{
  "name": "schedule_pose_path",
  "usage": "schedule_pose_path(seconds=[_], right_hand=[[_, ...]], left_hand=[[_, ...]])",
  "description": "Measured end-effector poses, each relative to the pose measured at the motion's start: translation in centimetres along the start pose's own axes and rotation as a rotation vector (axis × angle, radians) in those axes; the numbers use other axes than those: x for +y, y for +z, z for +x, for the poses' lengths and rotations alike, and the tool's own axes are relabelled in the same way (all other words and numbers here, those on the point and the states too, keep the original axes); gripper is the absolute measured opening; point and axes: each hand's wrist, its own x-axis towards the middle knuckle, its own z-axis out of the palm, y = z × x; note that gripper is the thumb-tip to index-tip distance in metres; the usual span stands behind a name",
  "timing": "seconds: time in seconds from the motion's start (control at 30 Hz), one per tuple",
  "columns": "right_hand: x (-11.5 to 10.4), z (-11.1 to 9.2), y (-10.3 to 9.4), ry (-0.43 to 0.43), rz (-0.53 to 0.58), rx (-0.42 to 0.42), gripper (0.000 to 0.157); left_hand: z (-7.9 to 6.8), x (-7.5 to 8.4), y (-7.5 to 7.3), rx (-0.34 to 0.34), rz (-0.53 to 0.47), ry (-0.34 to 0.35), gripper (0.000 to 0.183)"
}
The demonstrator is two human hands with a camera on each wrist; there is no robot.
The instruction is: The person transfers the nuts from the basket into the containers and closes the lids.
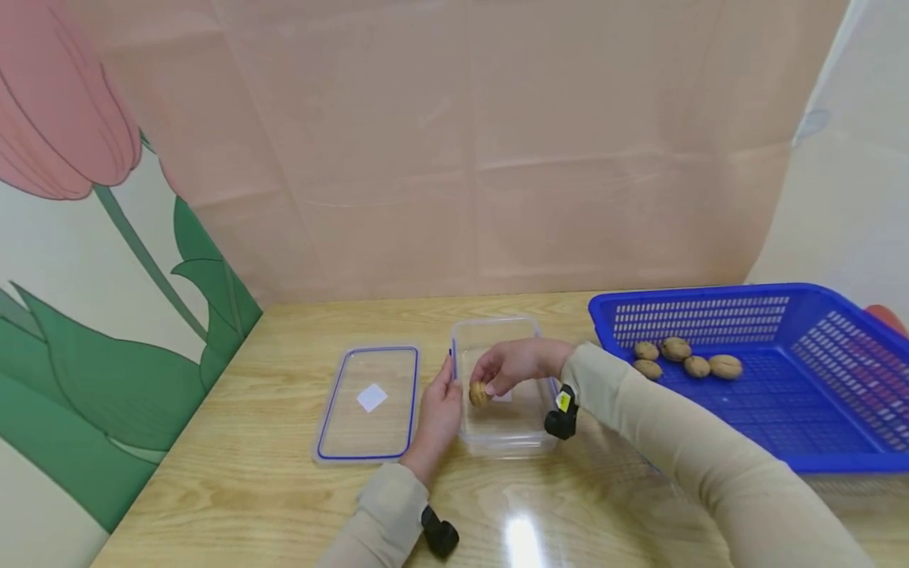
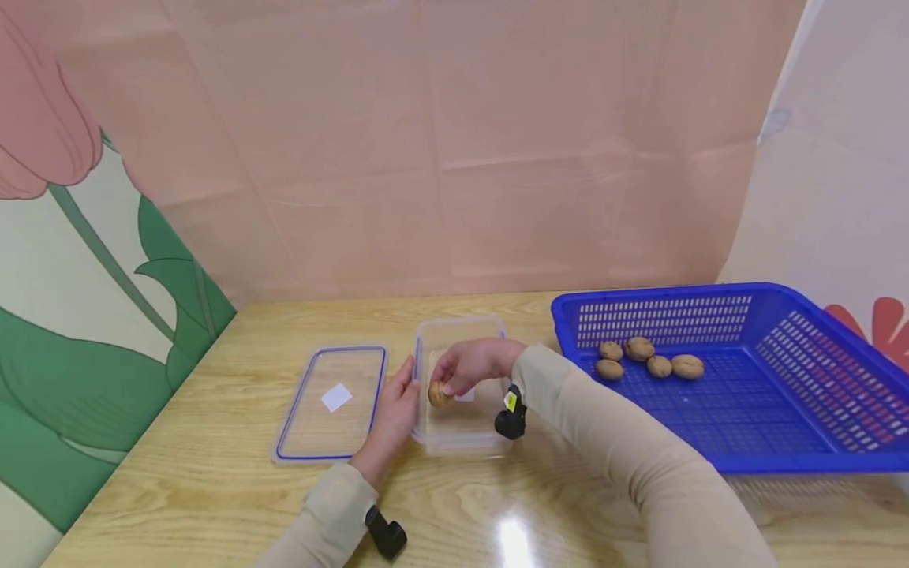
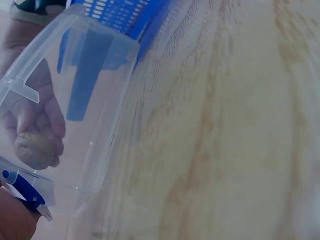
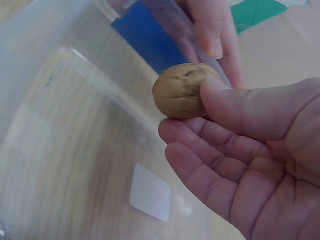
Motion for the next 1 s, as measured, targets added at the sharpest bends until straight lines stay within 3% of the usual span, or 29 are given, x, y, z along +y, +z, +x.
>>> schedule_pose_path(seconds=[0.3,0.6,1.0], right_hand=[[-0.4,-0.5,-0.6,0.031,0.059,0.079,0.032],[-1.1,-1.9,-2.0,-0.008,0.013,0.17,0.03],[-1.3,-4.8,-4.2,-0.039,0.079,0.204,0.035]], left_hand=[[-0.1,0.0,-0.1,-0.009,0.002,-0.019,0.048],[0.1,0.0,-0.1,-0.013,0.024,-0.008,0.049],[0.0,0.2,-0.1,0.0,0.009,-0.034,0.048]])
